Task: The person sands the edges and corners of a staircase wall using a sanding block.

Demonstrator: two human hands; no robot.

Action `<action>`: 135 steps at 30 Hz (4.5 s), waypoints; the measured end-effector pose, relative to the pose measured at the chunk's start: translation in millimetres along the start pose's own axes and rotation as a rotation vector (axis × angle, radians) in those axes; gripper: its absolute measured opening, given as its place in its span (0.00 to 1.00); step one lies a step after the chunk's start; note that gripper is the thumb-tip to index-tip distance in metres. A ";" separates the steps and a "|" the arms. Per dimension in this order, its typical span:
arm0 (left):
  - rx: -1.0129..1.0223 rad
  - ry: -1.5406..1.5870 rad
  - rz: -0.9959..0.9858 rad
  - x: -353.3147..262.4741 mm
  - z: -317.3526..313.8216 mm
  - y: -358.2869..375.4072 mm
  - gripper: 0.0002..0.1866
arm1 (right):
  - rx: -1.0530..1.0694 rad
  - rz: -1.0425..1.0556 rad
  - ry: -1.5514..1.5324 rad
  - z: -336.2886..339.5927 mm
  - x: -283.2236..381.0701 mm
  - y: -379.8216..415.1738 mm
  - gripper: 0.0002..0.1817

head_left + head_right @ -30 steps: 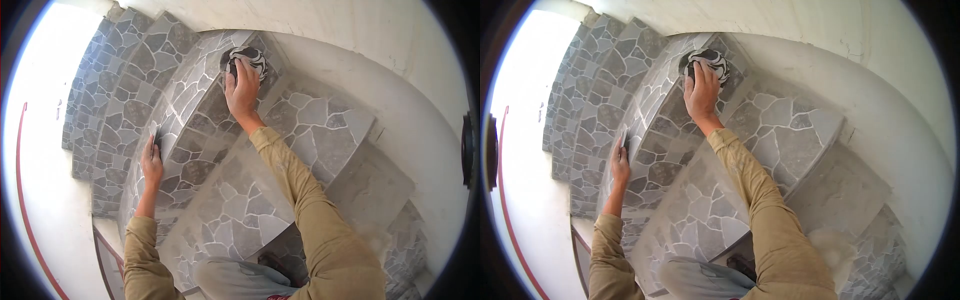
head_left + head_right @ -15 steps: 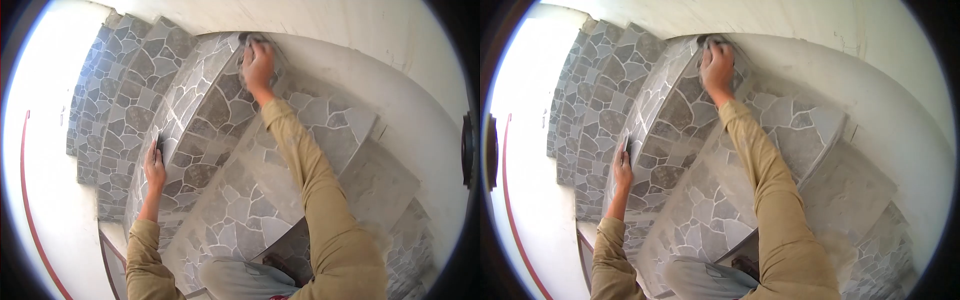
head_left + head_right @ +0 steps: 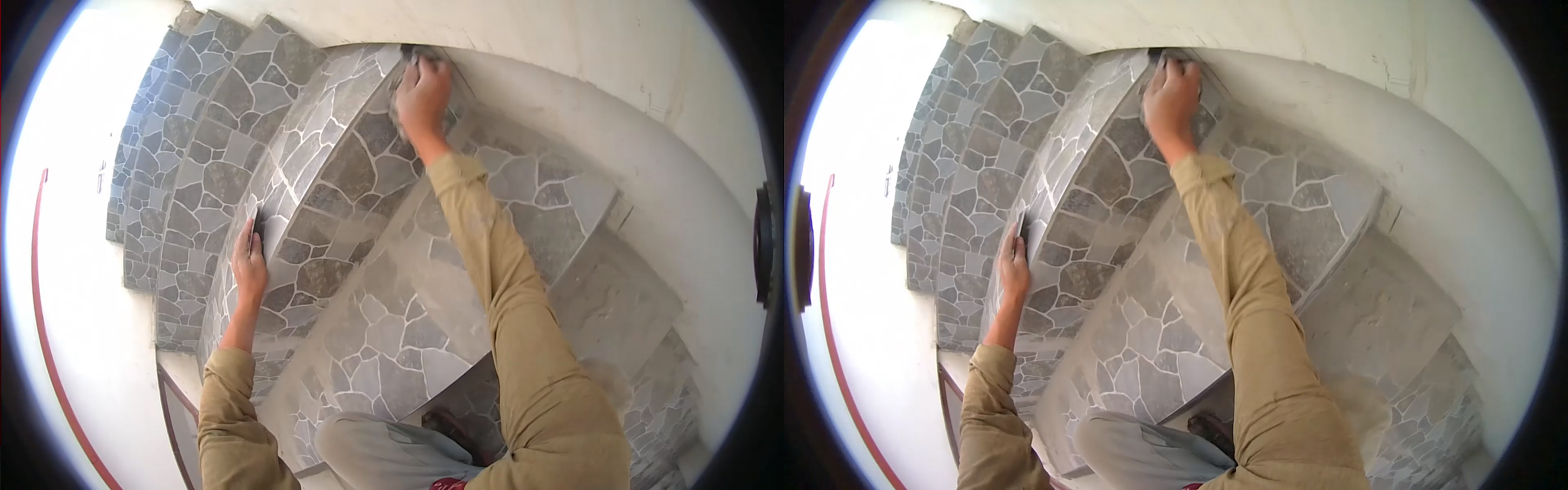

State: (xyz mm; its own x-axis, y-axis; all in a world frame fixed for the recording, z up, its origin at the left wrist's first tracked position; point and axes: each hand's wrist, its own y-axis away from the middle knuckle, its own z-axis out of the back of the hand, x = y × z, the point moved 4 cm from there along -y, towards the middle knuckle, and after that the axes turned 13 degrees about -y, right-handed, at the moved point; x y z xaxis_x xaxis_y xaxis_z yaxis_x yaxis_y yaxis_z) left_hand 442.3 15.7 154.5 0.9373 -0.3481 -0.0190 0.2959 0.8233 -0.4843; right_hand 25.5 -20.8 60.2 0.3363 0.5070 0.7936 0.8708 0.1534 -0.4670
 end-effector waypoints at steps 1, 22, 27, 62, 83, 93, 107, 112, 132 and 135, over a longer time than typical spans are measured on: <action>-0.018 -0.057 -0.042 5.6 -2.1 -1.0 0.19 | 0.032 -0.016 0.023 -1.5 8.6 11.3 0.11; 0.011 -0.069 -0.030 3.1 -3.7 -3.7 0.19 | 0.008 -0.142 0.049 2.4 -18.7 -0.7 0.10; -0.030 0.005 0.031 3.1 -4.2 -5.5 0.18 | -0.109 -0.020 -0.028 2.3 -11.2 31.6 0.10; -0.174 0.893 0.559 -85.8 37.4 67.7 0.24 | 1.296 -0.112 -0.389 35.9 179.1 147.7 0.46; 0.114 -0.190 -0.154 -26.7 -5.3 -14.4 0.27 | -0.210 -0.829 -0.459 14.6 -48.8 67.4 0.30; 0.181 -0.167 -0.214 -23.6 -9.3 -22.6 0.28 | -0.092 -0.844 -0.574 25.7 -22.5 39.2 0.26; 0.134 -0.170 -0.202 -34.4 -2.8 -23.6 0.25 | -0.207 -0.808 -0.737 16.3 -24.4 41.7 0.24; 0.119 -0.157 -0.204 -34.7 -3.0 -18.9 0.25 | -0.093 -0.904 -0.718 11.1 -33.1 33.0 0.28; 0.114 -0.143 -0.180 -34.6 -3.6 -20.8 0.24 | -0.115 -0.891 -0.753 12.5 -29.8 42.8 0.29; 0.081 -0.167 -0.209 -32.6 -4.4 -21.5 0.24 | -0.208 -0.849 -0.772 3.9 -55.5 53.4 0.27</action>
State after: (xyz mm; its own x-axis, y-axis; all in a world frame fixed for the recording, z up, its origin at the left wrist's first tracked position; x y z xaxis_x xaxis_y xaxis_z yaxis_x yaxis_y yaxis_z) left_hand 404.5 7.4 161.7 0.8699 -0.4409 0.2213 0.4933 0.7769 -0.3912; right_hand 51.9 -37.4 -10.3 -0.6276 0.7009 0.3390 0.7776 0.5852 0.2298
